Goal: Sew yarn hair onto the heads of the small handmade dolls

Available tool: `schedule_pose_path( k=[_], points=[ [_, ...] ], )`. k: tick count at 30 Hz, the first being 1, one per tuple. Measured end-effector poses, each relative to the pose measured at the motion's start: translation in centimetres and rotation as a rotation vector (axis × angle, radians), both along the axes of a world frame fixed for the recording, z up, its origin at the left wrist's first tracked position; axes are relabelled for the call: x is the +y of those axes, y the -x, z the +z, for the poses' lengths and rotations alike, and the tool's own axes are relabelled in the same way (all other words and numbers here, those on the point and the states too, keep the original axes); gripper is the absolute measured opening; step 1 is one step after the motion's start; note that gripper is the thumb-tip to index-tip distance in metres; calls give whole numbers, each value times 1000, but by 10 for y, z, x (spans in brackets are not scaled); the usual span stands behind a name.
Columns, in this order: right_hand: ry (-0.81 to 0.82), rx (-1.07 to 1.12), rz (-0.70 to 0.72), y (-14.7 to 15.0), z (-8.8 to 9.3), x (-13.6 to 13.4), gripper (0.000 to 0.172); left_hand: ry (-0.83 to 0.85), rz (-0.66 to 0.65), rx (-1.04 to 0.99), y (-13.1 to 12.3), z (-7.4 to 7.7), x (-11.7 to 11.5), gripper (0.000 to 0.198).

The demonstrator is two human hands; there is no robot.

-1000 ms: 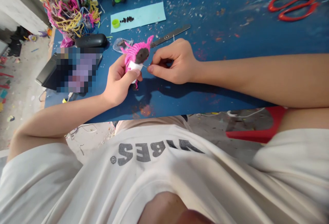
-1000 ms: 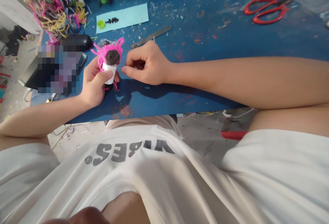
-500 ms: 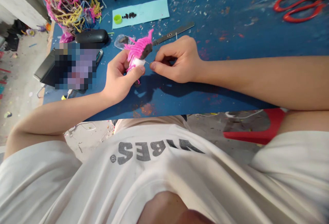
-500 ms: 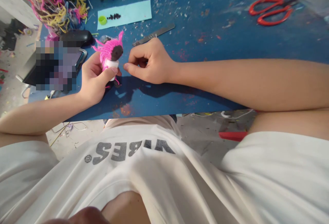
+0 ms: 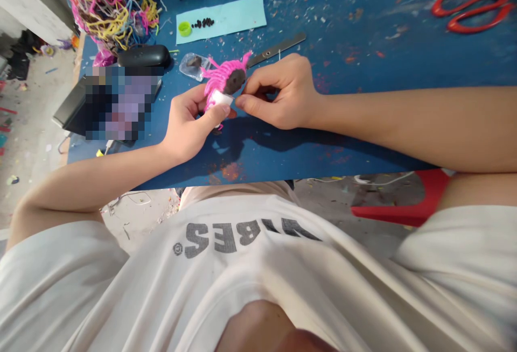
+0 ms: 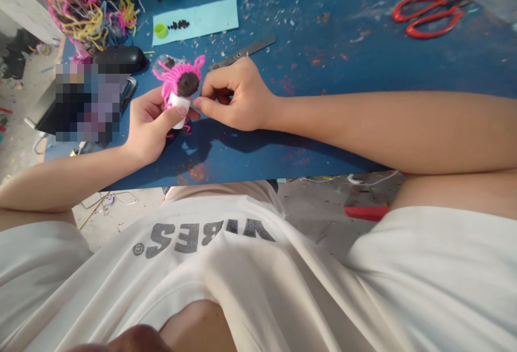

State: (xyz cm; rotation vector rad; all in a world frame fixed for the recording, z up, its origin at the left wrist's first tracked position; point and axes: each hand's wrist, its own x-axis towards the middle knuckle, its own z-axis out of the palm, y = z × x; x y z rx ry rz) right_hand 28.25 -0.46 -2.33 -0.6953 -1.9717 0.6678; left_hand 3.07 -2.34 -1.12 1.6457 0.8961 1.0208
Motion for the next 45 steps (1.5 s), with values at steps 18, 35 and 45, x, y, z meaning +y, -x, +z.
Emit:
schedule_pose_path(
  k=[18,35,45],
  points=[
    [16,15,14,-2,-4,3,42,-6,-19,-4,-1,-1,2,46],
    [-16,32,60,-1,-4,4,40,-8,-2,3,-2,-1,0,45],
    [20,3,49,-2,-3,4,36,-75,21,78,1,-4,2,41]
  ],
)
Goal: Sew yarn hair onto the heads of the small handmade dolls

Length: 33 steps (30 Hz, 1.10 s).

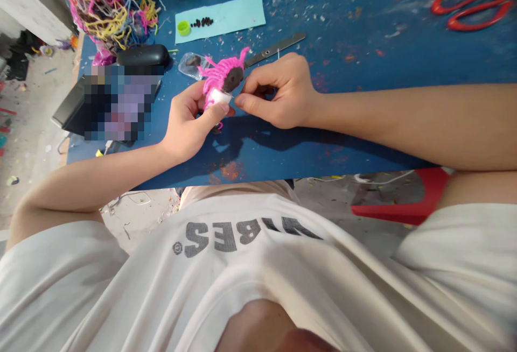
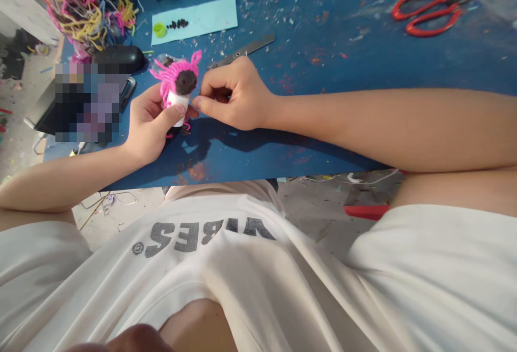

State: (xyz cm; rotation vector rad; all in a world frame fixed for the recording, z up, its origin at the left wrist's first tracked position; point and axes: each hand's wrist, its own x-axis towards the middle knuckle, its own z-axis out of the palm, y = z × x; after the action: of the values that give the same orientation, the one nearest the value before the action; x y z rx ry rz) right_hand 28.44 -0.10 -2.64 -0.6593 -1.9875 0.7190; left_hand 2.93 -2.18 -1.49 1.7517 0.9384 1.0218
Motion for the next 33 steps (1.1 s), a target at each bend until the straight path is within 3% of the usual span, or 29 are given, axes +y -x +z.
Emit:
schedule_pose_path(
  k=[9,17,21,25,33],
  points=[
    [-5,26,-12,1,-4,3,45,-23,28,-10,1,-2,3,30],
    [46,-14,-111,5,7,-5,51,-10,34,-63,-1,0,2,28],
    [39,-21,-136,4,7,-5,47,1,10,-65,-1,1,1,31],
    [-24,15,-57,3,1,-1,42,8,-8,-56,-1,-1,2,36],
    [-33,17,-66,3,1,-2,41,35,6,9,-2,6,-2,25]
  ],
)
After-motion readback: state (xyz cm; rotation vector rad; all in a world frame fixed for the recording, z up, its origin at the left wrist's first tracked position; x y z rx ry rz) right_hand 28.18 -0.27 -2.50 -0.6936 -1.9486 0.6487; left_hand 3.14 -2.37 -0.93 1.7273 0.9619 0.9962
